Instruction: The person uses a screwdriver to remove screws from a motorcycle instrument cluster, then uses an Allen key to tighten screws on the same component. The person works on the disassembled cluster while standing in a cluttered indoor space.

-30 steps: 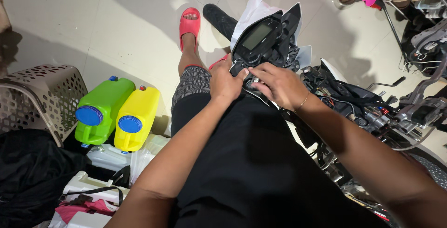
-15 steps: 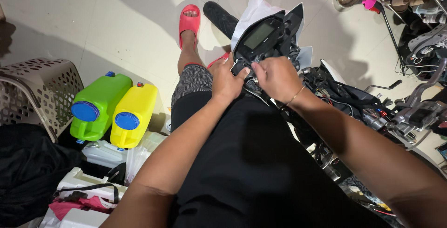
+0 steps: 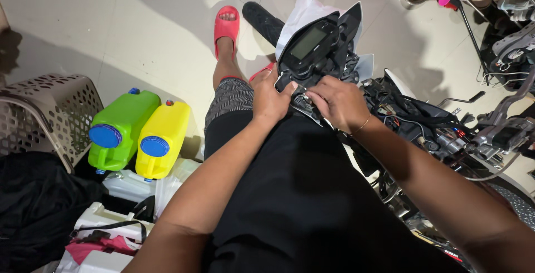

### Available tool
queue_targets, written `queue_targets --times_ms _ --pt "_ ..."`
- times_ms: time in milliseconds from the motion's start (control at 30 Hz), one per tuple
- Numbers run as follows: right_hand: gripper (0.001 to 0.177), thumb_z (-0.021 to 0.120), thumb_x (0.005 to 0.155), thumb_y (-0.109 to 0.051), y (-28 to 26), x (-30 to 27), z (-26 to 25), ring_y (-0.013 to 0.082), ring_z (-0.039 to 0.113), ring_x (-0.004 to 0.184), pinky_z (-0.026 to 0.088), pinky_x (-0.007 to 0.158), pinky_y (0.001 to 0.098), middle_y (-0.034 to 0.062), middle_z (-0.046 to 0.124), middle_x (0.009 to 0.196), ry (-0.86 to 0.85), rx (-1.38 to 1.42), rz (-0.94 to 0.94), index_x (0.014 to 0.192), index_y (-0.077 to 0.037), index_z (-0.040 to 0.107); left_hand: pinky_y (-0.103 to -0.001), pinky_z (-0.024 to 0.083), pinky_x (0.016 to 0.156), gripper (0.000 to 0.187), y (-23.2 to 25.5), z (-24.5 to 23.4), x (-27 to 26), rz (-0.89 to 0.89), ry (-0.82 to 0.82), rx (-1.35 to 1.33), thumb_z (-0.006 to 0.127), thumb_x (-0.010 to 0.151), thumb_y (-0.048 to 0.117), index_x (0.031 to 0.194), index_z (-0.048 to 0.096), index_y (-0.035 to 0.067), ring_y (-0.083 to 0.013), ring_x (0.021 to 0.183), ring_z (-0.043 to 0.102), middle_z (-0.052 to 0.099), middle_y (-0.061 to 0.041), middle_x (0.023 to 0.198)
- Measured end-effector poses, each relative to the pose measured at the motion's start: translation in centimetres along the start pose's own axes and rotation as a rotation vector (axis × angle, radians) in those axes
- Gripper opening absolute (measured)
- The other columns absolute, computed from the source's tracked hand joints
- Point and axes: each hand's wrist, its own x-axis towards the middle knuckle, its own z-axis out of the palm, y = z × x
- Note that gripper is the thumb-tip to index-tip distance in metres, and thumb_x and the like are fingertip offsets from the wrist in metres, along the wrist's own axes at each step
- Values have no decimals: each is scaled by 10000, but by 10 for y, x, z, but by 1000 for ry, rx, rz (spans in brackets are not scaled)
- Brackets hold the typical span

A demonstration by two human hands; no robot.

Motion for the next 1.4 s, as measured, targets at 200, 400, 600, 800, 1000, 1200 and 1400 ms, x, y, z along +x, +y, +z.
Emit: queue_targets --times_ms 200,400,600,800,1000,1200,1400 --pt "409 555 1027 -257 -12 10 35 210 649 532 541 540 364 65 691 665 -227 724 812 788 31 720 -492 425 1028 692 -3 3 2 -5 -24 57 822 819 290 1395 576 -4 -418 1143 581 678 -241 1127" --pt "367 694 981 -258 7 24 31 184 642 536 590 580 359 94 618 648 -351 977 995 874 93 689 -466 471 979 638 1 -4 1 -49 -69 -6 777 835 291 1399 603 49 -381 1055 640 718 -194 1022" --pt "321 797 893 -234 -5 8 -2 237 725 781 549 653 342 117 703 954 -11 180 -34 1121 -23 723 -480 464 966 682 1 -3 1 -48 -75 24 795 832 297 1413 583 8 -397 1023 641 711 -209 989" --pt "180 779 927 -230 0 12 5 333 678 716 522 627 408 109 693 834 -43 -39 -69 982 -61 750 -458 515 959 718 -3 -1 -1 -17 -44 -6 817 835 321 1389 561 -59 -389 1035 679 714 -233 1056" --pt "287 671 971 -198 31 24 29 263 638 522 653 611 424 137 685 688 -184 1148 981 837 55 692 -486 495 937 709 -4 -1 1 4 -29 -5 804 813 278 1397 580 -56 -414 1015 668 717 -250 1023" --pt "142 716 917 -169 33 13 18 131 698 645 626 615 346 10 675 801 -70 1004 806 973 -49 666 -471 499 941 737 0 -2 2 -5 -40 45 816 824 308 1390 548 -79 -409 1029 675 717 -259 1037" --pt "198 782 925 -190 8 19 -6 115 731 626 528 560 265 59 691 660 -113 347 460 902 1 734 -413 554 894 661 10 -13 2 -79 -96 -112 796 842 269 1403 566 7 -354 1028 723 757 -202 1063"
